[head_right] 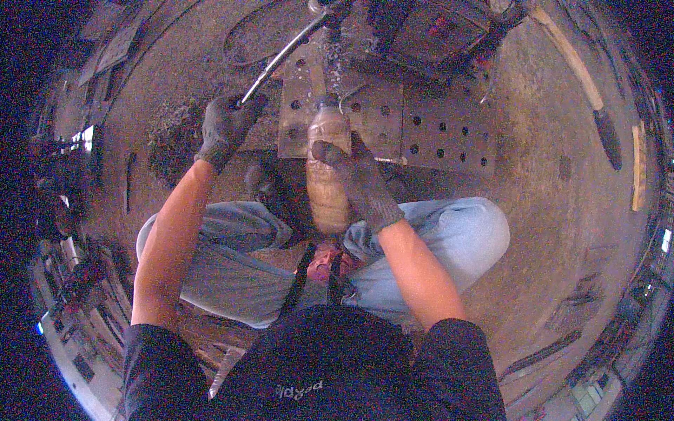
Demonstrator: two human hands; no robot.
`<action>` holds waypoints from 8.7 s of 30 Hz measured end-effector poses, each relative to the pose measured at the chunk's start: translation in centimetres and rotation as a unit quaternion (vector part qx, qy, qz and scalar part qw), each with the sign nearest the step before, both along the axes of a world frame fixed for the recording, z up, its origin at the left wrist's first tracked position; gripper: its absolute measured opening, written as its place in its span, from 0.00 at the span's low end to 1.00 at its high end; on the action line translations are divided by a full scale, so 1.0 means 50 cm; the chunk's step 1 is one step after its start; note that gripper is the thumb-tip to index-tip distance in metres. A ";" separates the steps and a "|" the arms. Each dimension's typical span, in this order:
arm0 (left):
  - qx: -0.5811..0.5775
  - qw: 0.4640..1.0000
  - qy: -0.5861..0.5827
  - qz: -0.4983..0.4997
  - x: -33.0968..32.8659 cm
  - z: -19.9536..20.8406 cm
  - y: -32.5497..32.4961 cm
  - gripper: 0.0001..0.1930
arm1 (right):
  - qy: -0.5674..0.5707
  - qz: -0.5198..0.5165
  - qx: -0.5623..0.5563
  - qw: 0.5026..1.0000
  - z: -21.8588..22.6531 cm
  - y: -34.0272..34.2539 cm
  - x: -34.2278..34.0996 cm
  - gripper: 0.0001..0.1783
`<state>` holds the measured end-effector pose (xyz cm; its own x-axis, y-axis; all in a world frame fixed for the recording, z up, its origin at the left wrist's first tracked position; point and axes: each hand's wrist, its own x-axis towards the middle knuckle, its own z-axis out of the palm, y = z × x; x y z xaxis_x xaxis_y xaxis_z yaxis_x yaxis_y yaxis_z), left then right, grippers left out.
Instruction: The person operates a drill press to drill holes into a perforated metal plate. They hold the plate with gloved hands, adjust its position, and use the drill press lever to lower the drill bit. The person also clears metal shavings from the work area.
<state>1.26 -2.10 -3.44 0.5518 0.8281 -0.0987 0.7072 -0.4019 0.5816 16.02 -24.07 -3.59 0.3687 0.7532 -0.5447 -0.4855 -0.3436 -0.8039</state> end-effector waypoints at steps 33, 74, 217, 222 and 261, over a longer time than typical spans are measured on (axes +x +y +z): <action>-0.022 0.999 0.036 0.002 0.015 0.027 -0.013 0.28 | -0.005 0.036 -0.035 0.999 -0.166 -0.032 0.034 0.30; -0.024 1.000 0.005 0.004 0.015 -0.006 -0.009 0.30 | -0.055 0.028 -0.002 0.998 -0.101 -0.024 0.017 0.35; -0.095 0.995 -0.007 0.035 0.012 -0.040 -0.004 0.28 | -0.086 0.055 -0.059 0.993 -0.055 -0.009 0.025 0.45; -0.092 0.995 0.018 0.036 0.020 -0.029 -0.007 0.28 | -0.075 0.012 0.051 0.996 -0.083 -0.008 0.012 0.43; -0.061 0.997 0.033 0.040 0.026 -0.015 -0.023 0.27 | -0.060 0.077 -0.058 0.994 -0.118 -0.016 0.032 0.34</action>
<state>2.59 -3.26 -4.21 0.4739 0.8484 -0.2358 0.7722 -0.2717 0.5743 17.64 -24.87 -9.49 0.3216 0.7408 -0.5897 -0.3234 -0.4994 -0.8037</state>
